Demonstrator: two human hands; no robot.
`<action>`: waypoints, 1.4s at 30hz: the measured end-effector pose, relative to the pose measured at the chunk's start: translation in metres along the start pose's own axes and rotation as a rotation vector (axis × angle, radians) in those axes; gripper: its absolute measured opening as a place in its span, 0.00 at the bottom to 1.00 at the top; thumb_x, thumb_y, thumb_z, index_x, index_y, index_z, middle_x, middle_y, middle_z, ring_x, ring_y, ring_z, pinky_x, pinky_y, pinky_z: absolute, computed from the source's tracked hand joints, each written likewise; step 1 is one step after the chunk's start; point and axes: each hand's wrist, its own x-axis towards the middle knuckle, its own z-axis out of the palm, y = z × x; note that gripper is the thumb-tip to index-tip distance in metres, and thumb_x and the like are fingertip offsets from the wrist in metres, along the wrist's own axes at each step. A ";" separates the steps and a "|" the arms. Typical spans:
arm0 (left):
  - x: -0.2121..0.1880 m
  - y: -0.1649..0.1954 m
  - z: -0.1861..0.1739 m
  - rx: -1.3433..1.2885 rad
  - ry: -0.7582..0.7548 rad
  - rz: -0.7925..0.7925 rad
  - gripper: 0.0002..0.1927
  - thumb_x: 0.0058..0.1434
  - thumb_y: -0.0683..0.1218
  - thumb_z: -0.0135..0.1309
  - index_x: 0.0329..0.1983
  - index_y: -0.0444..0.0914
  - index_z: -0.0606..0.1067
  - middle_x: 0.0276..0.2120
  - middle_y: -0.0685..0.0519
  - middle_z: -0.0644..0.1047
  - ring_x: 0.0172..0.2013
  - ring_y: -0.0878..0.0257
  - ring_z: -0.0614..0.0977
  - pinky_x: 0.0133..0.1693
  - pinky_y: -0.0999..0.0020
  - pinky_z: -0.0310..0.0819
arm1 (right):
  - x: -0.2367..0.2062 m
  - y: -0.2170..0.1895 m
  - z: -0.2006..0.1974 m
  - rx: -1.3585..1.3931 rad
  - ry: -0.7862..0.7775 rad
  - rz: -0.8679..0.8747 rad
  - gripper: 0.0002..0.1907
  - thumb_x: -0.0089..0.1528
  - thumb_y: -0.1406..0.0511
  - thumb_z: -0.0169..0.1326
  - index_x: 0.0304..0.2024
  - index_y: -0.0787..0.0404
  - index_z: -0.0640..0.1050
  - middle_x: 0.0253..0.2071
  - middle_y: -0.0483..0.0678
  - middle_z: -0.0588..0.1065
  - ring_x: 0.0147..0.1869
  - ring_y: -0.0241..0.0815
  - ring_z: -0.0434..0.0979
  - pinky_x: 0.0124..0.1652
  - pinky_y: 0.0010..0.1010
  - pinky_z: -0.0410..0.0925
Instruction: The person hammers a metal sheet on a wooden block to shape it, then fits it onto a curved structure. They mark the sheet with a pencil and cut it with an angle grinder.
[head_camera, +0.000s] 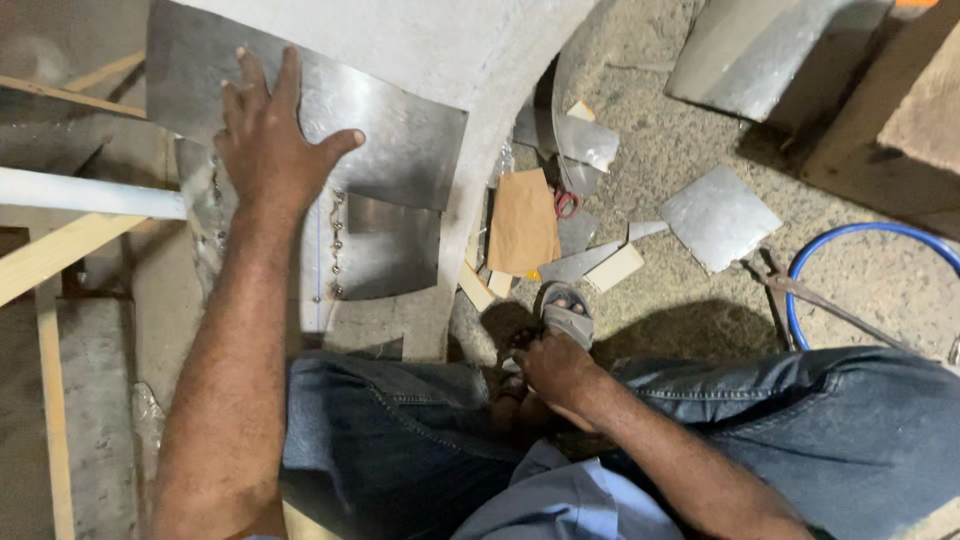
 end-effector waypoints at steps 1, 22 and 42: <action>0.002 0.001 -0.001 -0.010 -0.011 -0.016 0.59 0.53 0.70 0.69 0.81 0.51 0.53 0.78 0.38 0.45 0.74 0.33 0.49 0.63 0.22 0.50 | 0.002 0.001 0.002 0.007 0.007 0.010 0.19 0.65 0.63 0.54 0.58 0.53 0.77 0.42 0.55 0.80 0.46 0.54 0.81 0.46 0.44 0.71; 0.008 -0.005 -0.028 -0.058 0.006 -0.047 0.50 0.51 0.66 0.69 0.74 0.56 0.60 0.75 0.42 0.53 0.71 0.36 0.57 0.61 0.33 0.58 | 0.007 0.003 -0.014 0.011 -0.031 0.012 0.20 0.60 0.59 0.60 0.55 0.52 0.77 0.38 0.55 0.80 0.41 0.55 0.82 0.39 0.47 0.75; 0.051 0.037 -0.028 0.051 -0.105 -0.203 0.33 0.67 0.45 0.53 0.72 0.29 0.59 0.67 0.17 0.55 0.62 0.18 0.63 0.46 0.32 0.77 | -0.030 -0.020 -0.095 0.096 -0.139 0.236 0.21 0.59 0.54 0.59 0.55 0.48 0.77 0.43 0.52 0.81 0.47 0.56 0.82 0.45 0.48 0.74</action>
